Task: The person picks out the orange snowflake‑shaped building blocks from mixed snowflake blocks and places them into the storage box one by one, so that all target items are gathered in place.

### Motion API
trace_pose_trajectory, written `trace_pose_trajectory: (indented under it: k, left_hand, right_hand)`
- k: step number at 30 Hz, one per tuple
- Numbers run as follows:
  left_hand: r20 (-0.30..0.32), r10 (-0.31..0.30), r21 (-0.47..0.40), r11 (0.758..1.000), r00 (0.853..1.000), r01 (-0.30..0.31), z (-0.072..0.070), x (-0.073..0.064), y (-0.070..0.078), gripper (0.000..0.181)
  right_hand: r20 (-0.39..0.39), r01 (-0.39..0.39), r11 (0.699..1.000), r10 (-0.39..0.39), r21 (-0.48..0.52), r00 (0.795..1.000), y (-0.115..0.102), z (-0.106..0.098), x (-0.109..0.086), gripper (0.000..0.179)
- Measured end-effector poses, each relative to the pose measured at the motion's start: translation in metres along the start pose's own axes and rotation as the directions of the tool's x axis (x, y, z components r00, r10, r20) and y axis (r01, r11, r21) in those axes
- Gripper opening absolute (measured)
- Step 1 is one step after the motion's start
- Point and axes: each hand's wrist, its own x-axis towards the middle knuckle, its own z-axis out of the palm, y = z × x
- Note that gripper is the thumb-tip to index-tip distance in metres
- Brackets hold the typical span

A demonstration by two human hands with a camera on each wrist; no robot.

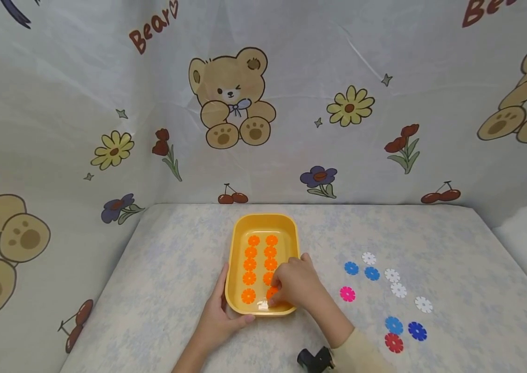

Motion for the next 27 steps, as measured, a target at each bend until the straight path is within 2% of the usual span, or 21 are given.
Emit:
trace_pose_trajectory:
  k: [22, 27]
  left_hand:
    - [-0.006, -0.013, 0.008, 1.000, 1.000, 0.013, 0.0004, 0.0020, 0.0017, 0.121]
    - [-0.003, -0.013, -0.002, 1.000, 1.000, 0.013, 0.0007, 0.0024, 0.0030, 0.121]
  right_hand:
    - [0.001, -0.019, 0.999, 0.019, -0.035, 1.000, 0.0005, 0.0014, 0.0028, 0.034]
    - [-0.013, -0.014, 1.000, 0.014, -0.012, 1.000, -0.0002, -0.0007, 0.0017, 0.030]
